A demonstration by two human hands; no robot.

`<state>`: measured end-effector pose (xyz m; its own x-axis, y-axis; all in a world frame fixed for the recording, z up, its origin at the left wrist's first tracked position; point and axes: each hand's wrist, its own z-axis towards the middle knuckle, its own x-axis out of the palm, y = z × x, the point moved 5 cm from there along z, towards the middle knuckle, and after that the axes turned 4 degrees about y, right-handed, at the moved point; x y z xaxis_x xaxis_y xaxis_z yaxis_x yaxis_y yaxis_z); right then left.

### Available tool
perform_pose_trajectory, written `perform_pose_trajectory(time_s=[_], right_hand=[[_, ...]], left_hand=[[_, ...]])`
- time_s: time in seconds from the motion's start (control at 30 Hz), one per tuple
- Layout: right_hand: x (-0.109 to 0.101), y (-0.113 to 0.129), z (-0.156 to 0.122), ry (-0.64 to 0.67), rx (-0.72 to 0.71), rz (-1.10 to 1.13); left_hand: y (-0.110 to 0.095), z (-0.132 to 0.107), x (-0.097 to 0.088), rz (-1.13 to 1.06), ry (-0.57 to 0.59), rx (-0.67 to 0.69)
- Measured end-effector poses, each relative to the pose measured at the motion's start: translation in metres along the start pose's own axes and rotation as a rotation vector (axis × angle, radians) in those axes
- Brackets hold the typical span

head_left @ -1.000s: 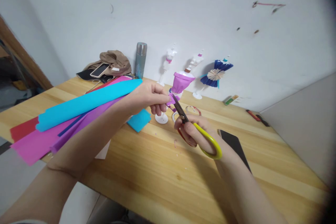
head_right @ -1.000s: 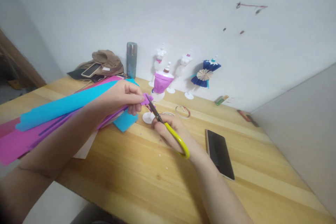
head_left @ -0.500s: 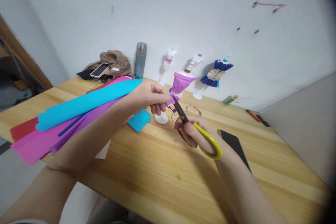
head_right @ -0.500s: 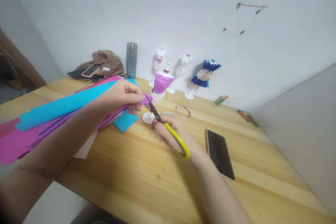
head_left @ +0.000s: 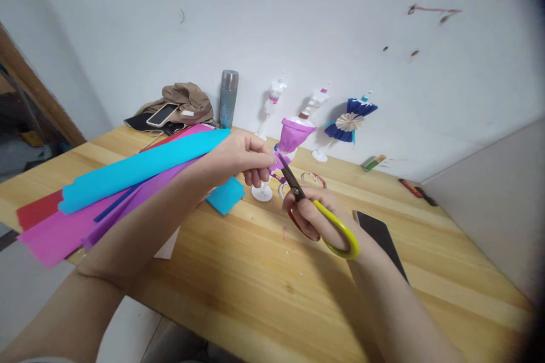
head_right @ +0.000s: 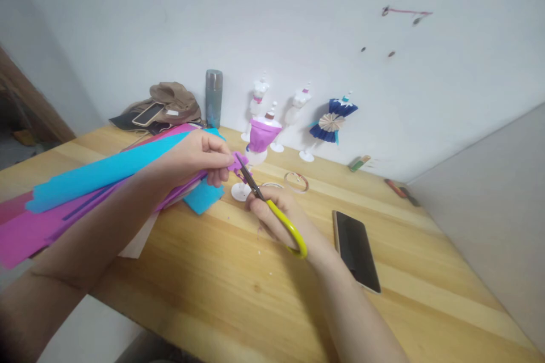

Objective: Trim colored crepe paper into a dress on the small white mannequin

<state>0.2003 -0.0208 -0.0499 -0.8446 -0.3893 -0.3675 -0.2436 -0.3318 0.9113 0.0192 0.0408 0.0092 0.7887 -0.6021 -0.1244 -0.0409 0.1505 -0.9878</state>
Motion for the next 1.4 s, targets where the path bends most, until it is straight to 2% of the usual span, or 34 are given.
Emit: perform_pose_trajectory(time_s=[0.3,0.97,1.4], right_hand=[[-0.0011,-0.0005,0.0004,-0.002,-0.044,-0.008],[-0.0019,-0.0016,-0.0017,-0.006,-0.022,0.0],[-0.0035,-0.0036,-0.0004,-0.016,-0.024,-0.002]], left_hand=[[0.0001,0.0002,0.0008,0.009,0.007,-0.01],[0.0011,0.001,0.002,0.009,0.014,-0.039],[0.0006,-0.0009,0.0063,0.018,0.075,-0.054]])
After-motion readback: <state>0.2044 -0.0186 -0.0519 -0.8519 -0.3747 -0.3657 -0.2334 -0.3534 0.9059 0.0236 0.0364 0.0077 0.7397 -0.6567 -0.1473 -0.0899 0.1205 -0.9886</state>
